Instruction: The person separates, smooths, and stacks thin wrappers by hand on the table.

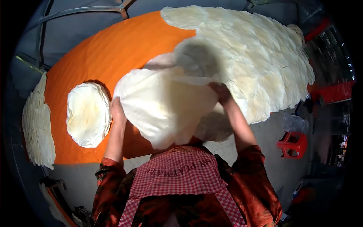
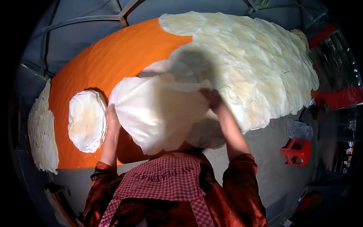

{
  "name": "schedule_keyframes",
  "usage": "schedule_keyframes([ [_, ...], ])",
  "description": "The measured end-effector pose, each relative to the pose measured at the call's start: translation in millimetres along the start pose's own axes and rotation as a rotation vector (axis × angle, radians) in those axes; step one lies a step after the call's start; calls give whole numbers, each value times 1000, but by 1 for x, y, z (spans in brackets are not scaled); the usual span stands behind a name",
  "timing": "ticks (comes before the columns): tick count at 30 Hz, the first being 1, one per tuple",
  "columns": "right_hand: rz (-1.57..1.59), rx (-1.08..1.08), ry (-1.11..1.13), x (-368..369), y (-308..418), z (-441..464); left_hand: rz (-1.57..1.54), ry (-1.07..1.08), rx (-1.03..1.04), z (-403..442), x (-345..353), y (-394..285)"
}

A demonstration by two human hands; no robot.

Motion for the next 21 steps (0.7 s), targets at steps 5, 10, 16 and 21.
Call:
schedule_keyframes([
  [5, 441, 349, -383, -99, -127, -19, 49, -430, 53, 22, -154, 100],
  [10, 114, 378, -265, -117, -79, -21, 804, -311, 16, -10, -125, 67],
  [16, -895, 133, -285, -135, -66, 50, 1550, -283, -25, -23, -38, 3],
  [21, -1143, -523, -157, -57, -57, 115, 1733, -162, 719, -68, 39, 13],
])
Point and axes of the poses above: each hand's wrist, its own z-axis towards the middle knuckle, its own x-axis out of the palm, y = z × x, the point moved 7 cm from there along z, towards the middle knuckle, and after that the axes turned 7 degrees about -x, right-handed, at the moved point
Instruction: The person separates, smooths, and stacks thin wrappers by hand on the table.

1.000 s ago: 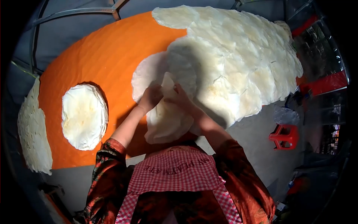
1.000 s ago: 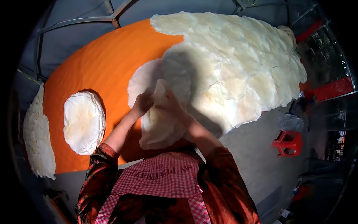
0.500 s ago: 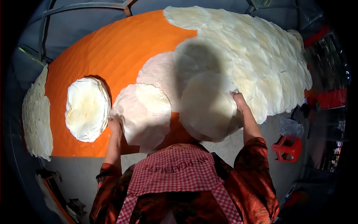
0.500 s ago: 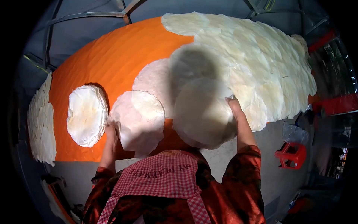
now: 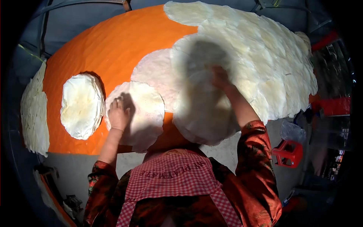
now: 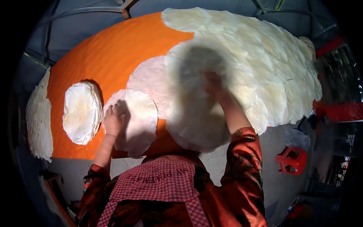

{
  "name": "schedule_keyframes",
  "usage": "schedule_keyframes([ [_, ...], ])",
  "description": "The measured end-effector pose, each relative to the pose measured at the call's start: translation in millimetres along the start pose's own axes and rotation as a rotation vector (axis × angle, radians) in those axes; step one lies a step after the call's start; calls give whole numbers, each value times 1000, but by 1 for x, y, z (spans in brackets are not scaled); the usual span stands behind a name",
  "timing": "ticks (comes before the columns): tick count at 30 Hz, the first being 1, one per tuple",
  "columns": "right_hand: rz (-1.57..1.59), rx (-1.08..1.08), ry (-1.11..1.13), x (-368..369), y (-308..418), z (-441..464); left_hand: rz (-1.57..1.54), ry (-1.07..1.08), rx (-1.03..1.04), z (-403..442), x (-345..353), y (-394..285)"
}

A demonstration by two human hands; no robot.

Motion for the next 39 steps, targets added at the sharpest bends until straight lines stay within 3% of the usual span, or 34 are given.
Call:
schedule_keyframes([
  [2, 46, -143, -94, 15, 25, 13, -221, 142, -96, -22, 15, -11],
  [6, 111, -156, 262, -5, 68, 40, -408, 109, 42, -87, 4, -49],
  [8, 204, -171, 536, 3, 61, 46, -429, 286, 74, -124, 25, -65],
  [9, 274, -209, 559, -12, 67, 51, -416, 188, 125, -130, 7, -78],
  [11, 414, -257, 599, -64, 86, 59, -654, 214, 112, -144, 24, -81],
  [13, 346, -331, 550, -132, 129, 81, -821, 253, 111, -156, 40, -89],
  [16, 358, -433, 352, -253, 230, 118, -1184, 667, -55, -176, 68, -95],
  [19, 371, -716, 72, -351, 314, 127, -1949, 922, -564, -173, 71, -75],
  [22, 254, -1071, -222, -401, 369, 93, -2291, 719, -425, -127, 6, -33],
  [24, 273, -1264, -294, -407, 393, 60, -2488, 576, -578, -115, -19, -2],
  [25, 271, -1250, -231, -389, 398, 46, -2627, 469, -615, -111, -36, 12],
  [26, 287, -1227, -192, -360, 398, 33, -2645, 374, -638, -110, -51, 20],
  [29, 388, -1086, -92, -253, 377, 3, -2692, 524, -784, -156, 18, 40],
  [30, 441, -1011, -43, -210, 360, -1, -2554, 638, -927, -172, 34, 31],
  [32, 402, -798, -82, -142, 324, -10, -2260, 686, -1005, -206, 81, 20],
  [35, 506, -288, -280, -104, 281, -17, -1757, 609, -1132, -208, 77, 4],
  [38, 1463, 744, 218, 14, 234, -66, -1657, 592, -1158, -206, 84, -4],
  [39, 1541, 839, 311, 1, 247, -73, -1684, 536, -1202, -204, 86, -4],
])
Point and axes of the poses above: each hand's wrist, its own z-axis towards the middle knuckle, its own x-axis out of the palm, y = z × x, the point moved 7 cm from there along z, towards the middle knuckle, and after that the axes turned 7 degrees about -x, right-handed, at the moved point
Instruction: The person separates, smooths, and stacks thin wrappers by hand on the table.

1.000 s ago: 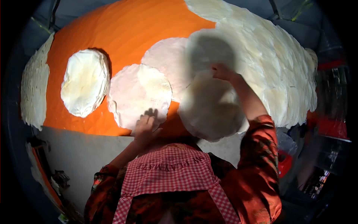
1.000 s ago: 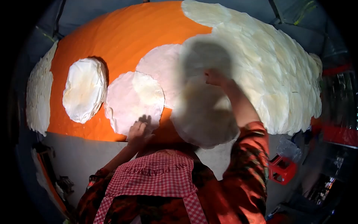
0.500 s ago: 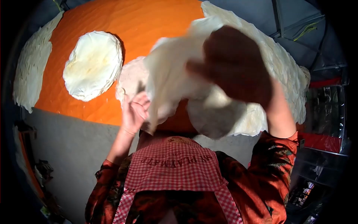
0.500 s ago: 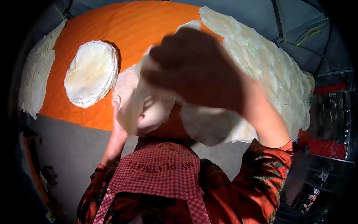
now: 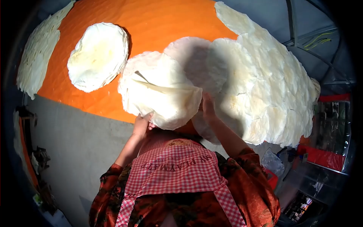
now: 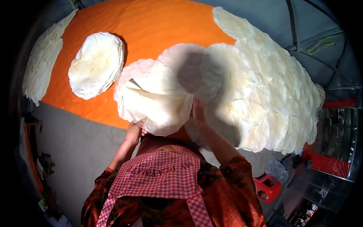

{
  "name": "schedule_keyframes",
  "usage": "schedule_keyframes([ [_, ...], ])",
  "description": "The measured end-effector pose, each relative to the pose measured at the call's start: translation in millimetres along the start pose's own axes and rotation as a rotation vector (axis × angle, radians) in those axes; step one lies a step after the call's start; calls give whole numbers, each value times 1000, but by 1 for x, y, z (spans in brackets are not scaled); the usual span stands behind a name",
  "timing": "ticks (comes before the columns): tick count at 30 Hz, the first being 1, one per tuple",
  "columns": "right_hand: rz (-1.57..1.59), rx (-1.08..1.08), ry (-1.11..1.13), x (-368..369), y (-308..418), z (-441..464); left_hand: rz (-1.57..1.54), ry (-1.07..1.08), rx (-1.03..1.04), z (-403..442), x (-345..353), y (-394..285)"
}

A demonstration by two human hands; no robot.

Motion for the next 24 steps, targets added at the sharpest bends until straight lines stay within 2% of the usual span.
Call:
schedule_keyframes([
  [1, 75, 124, 28, 10, 4, -20, -56, 0, 11, 1, 0, -3],
  [3, 41, 53, 86, 31, 15, -32, -163, 5, 38, -14, 5, -25],
  [5, -178, -331, 140, 54, 32, -34, -218, -47, 46, -42, 9, -63],
  [6, -314, -345, 214, 66, 44, -26, -252, -15, 94, -30, -6, -72],
  [7, -379, -420, 282, 83, 75, -22, -417, -87, 168, -55, 2, -104],
  [8, -439, -500, 346, 99, 107, -18, -406, -42, 234, -58, -15, -125],
  [9, -430, -644, 409, 120, 149, -23, -384, 26, 457, -71, -29, -154],
  [11, -147, -928, 492, 161, 203, -17, -555, -59, 602, -118, -45, -186],
  [13, -45, -924, 729, 188, 250, -36, -552, -81, 770, -166, -54, -198],
  [16, 213, -831, 839, 187, 268, -54, -458, -183, 842, -190, -52, -170],
  [17, 120, -774, 817, 180, 258, -46, -419, -181, 849, -178, -51, -153],
  [19, -72, -656, 775, 153, 215, -14, -474, -171, 661, -137, -34, -105],
  [21, -51, -430, 637, 123, 126, 54, -494, -98, 284, -80, -13, -40],
  [23, -582, -352, 342, 85, 68, 89, -467, -35, 150, -27, 4, 14],
  [24, -736, -540, 262, 80, 62, 91, -411, -39, 12, -13, 8, 35],
])
Point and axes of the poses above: each hand's wrist, its own z-axis towards the middle knuckle, its own x-axis out of the palm, y = z × x, the point moved 7 cm from there along z, towards the middle knuckle, and after that the axes turned 7 degrees about -x, right-handed, at the moved point
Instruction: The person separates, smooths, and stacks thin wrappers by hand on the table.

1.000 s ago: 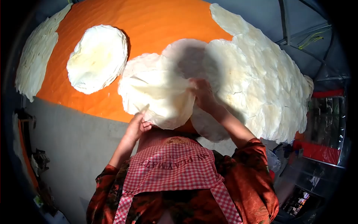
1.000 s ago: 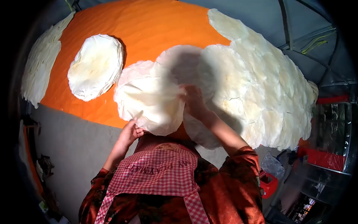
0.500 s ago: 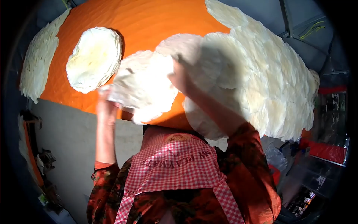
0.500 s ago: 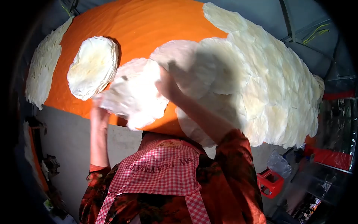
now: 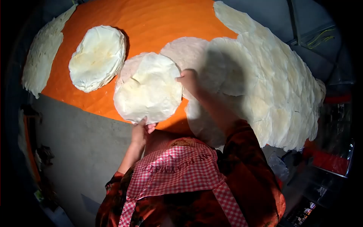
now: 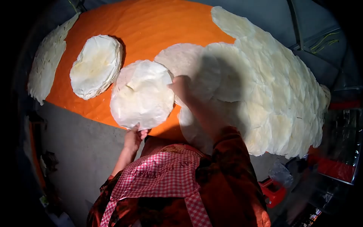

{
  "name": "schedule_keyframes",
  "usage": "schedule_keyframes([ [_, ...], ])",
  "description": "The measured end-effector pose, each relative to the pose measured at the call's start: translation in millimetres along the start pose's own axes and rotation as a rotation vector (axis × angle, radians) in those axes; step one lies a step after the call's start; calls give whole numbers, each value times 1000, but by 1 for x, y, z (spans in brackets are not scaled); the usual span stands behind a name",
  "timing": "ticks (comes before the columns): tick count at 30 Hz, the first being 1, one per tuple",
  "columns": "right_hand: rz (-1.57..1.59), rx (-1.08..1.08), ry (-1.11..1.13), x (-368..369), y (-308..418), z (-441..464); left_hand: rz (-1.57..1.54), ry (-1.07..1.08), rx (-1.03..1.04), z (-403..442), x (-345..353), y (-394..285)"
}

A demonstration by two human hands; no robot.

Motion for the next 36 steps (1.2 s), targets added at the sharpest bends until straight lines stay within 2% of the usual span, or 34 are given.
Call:
schedule_keyframes([
  [2, -401, -266, -173, -7, 7, -12, 14, -10, -99, 7, 5, 21],
  [6, -310, -226, -378, -2, 9, -21, 71, -58, -128, 2, 5, 29],
  [7, -61, -33, -359, 0, -7, -20, 81, -48, -148, 0, 7, 28],
  [9, 434, 354, -292, -1, 20, -35, 100, -30, -186, -4, 8, 27],
  [12, 853, 418, 53, 14, 42, -11, 116, 85, -262, 0, 8, 36],
  [13, 510, 12, 204, -20, 112, 2, 260, 197, -256, 9, 6, 40],
  [14, 354, -360, 244, -33, 150, 24, 372, 324, -163, 15, 6, 41],
  [15, 1, -390, 375, -69, 224, 19, 487, 448, -74, 15, 9, 40],
  [16, 347, -269, 486, -82, 220, 49, 678, 405, 132, -6, 23, 18],
  [17, 363, -151, 533, -106, 248, 53, 664, 404, 119, -18, 28, 11],
  [18, -69, -133, 362, -141, 269, 58, 656, 408, 113, -26, 33, 0],
  [19, -347, -184, 156, -165, 285, 75, 653, 419, 125, -33, 44, -22],
  [20, -424, -408, 231, -171, 328, 68, 615, 322, 88, -50, 52, -49],
  [21, -408, -504, 367, -172, 363, 55, 566, 350, 195, -41, 51, -66],
  [23, -603, -453, 335, -192, 369, 86, 473, 376, 377, -25, 47, -104],
  [24, -816, -318, 250, -204, 373, 92, 495, 359, 457, -31, 57, -129],
  [25, -1058, -400, 320, -204, 381, 94, 492, 351, 517, -43, 67, -154],
  [27, -879, -474, 247, -220, 401, 84, 525, 338, 733, -51, 83, -195],
  [28, -885, -441, 256, -226, 407, 82, 502, 355, 776, -57, 91, -209],
  [29, -804, -279, 301, -234, 411, 78, 480, 371, 826, -66, 107, -229],
  [30, -781, -298, 304, -239, 415, 77, 475, 347, 862, -68, 118, -242],
  [33, -734, -298, 349, -244, 420, 69, 655, 380, 1196, -91, 159, -276],
  [36, -693, -273, 337, -245, 434, 60, 764, 173, 1533, -141, 197, -303],
])
Point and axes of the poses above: each hand's wrist, its own z-axis towards the middle knuckle, its own x-axis out of the palm, y = z × x, the point moved 7 cm from there along z, towards the middle knuckle, and after that the axes turned 7 degrees about -x, right-handed, at the moved point
